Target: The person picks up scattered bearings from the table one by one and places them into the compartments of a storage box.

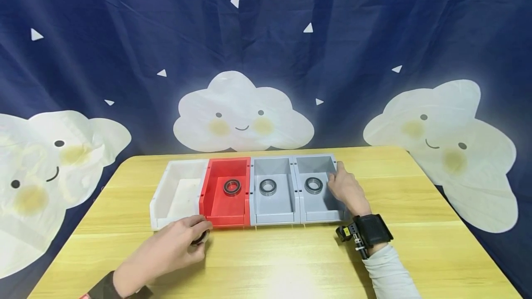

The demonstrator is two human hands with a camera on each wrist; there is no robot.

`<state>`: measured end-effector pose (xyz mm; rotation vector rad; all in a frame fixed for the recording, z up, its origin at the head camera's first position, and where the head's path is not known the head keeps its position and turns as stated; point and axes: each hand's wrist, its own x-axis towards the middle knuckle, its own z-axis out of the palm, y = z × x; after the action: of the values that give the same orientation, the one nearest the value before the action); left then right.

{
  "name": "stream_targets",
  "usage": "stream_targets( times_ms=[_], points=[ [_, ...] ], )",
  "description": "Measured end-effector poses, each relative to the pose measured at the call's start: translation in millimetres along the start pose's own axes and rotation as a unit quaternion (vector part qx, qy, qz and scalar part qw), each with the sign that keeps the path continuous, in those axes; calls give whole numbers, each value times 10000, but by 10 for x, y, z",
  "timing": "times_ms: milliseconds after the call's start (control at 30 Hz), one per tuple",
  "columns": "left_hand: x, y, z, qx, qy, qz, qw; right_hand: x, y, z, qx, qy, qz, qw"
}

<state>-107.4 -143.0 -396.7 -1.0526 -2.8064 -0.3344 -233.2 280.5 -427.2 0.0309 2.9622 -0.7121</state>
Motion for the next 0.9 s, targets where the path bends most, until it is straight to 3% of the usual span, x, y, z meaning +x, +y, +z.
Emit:
stream_targets(
  times_ms=[233, 533, 700, 900],
  points=[
    [12, -151, -131, 249, 586, 231, 9977, 2, 3, 3, 28, -18, 33, 10000],
    [115, -430, -377, 646, 1094, 150, 9918, 6, 6, 7, 55, 56, -70, 9999],
    [178, -571, -489, 753, 1172, 200, 9901, 12, 15, 16, 163, 67, -132, 9998],
    [297, -684, -567, 634, 962, 48, 9933, 2, 28, 8, 188, 46, -121, 9997]
  ],
)
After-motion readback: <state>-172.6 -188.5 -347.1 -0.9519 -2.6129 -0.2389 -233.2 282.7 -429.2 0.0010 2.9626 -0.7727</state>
